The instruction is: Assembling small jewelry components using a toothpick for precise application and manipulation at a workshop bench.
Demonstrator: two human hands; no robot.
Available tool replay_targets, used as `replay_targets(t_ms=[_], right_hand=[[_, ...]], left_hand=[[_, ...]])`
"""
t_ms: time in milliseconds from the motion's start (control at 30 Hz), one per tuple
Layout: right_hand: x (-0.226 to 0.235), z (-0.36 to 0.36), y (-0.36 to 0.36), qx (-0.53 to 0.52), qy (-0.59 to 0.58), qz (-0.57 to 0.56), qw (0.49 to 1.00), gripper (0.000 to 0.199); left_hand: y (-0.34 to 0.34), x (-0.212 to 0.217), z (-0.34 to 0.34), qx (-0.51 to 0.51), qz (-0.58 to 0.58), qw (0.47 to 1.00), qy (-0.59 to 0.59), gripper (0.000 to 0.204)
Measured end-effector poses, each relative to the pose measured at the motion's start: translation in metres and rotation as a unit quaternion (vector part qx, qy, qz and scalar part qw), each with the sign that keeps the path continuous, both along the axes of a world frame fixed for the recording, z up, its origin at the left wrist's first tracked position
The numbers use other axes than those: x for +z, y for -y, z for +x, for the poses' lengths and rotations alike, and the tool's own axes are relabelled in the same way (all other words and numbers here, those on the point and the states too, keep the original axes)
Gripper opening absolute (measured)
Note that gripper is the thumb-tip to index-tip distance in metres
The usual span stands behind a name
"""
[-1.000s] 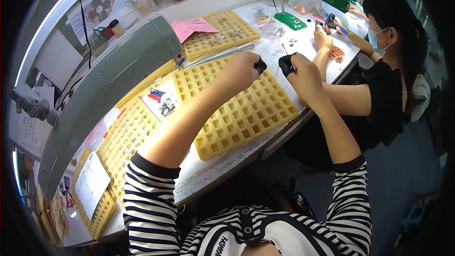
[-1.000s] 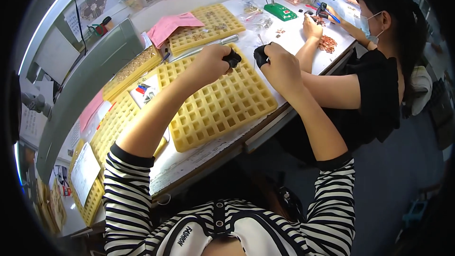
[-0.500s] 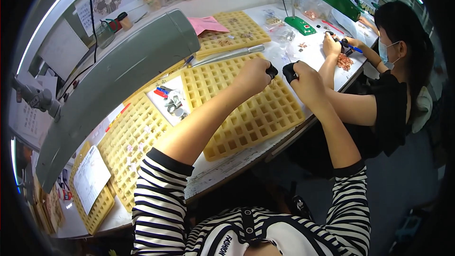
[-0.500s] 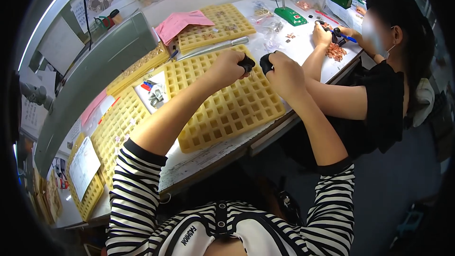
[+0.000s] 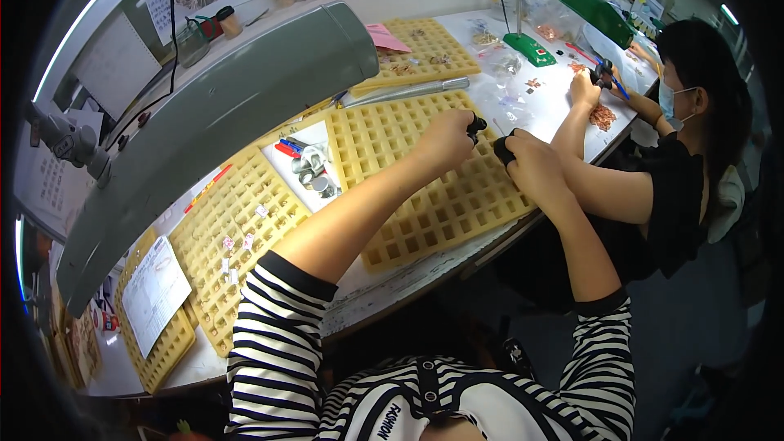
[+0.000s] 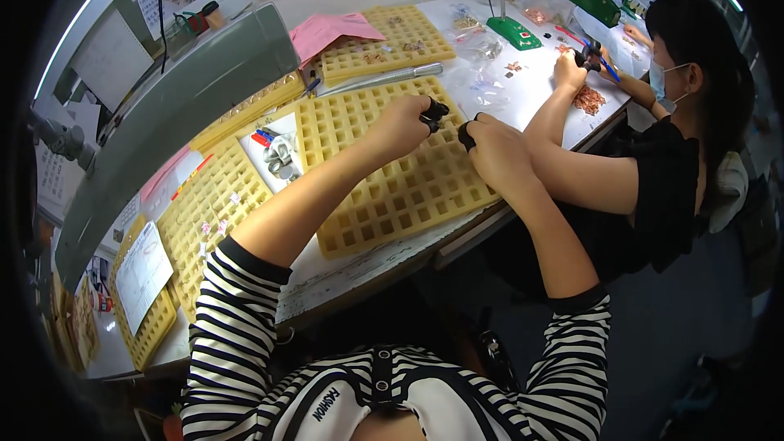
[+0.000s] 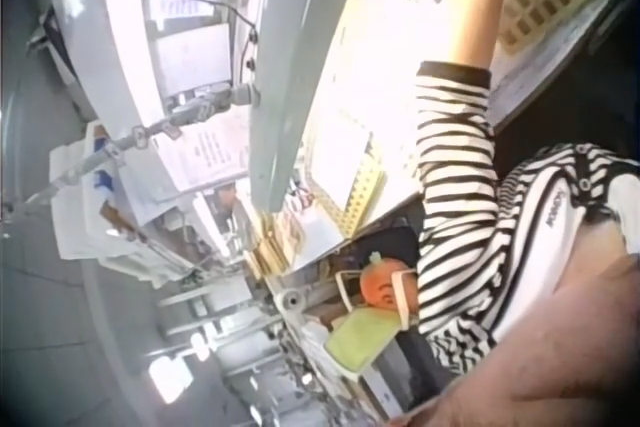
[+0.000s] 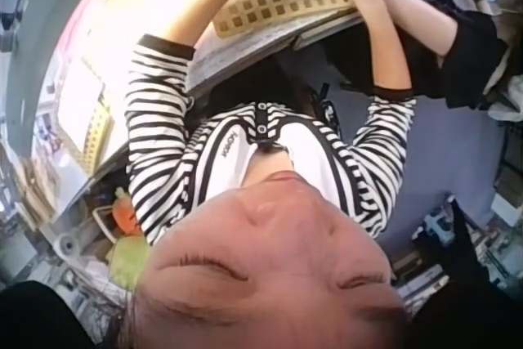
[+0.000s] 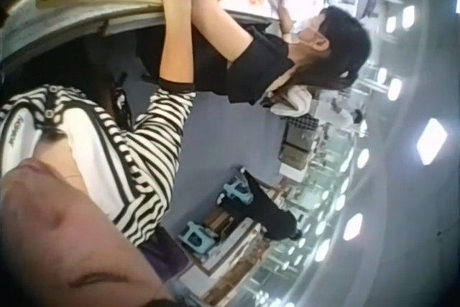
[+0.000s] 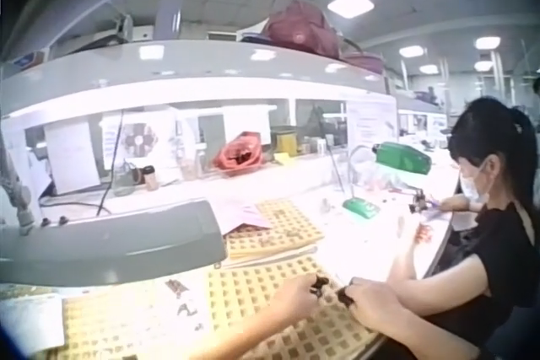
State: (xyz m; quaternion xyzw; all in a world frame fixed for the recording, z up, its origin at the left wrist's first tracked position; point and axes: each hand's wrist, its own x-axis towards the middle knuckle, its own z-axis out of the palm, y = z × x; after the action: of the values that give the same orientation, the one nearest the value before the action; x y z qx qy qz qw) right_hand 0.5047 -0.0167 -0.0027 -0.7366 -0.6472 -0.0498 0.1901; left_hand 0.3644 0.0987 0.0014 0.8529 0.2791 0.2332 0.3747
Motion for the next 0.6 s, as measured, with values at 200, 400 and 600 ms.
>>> replay_targets(t_ms=[200,400,600], right_hand=[[0.005,-0.008,0.004,0.010,-0.026,-0.088,0.996,0.015],[-0.002,-0.008,0.001,0.018,-0.041,-0.057,0.997,0.016],[0.028,-0.007,0.034,0.037,-0.125,-0.057,0.990,0.014]], left_hand=[[0.004,0.006,-0.041,-0.025,0.029,0.999,-0.014,0.028],[0.044,0.017,-0.101,-0.061,0.022,0.997,0.040,0.013],[0.078,0.043,-0.164,-0.055,0.098,0.994,-0.008,0.014]])
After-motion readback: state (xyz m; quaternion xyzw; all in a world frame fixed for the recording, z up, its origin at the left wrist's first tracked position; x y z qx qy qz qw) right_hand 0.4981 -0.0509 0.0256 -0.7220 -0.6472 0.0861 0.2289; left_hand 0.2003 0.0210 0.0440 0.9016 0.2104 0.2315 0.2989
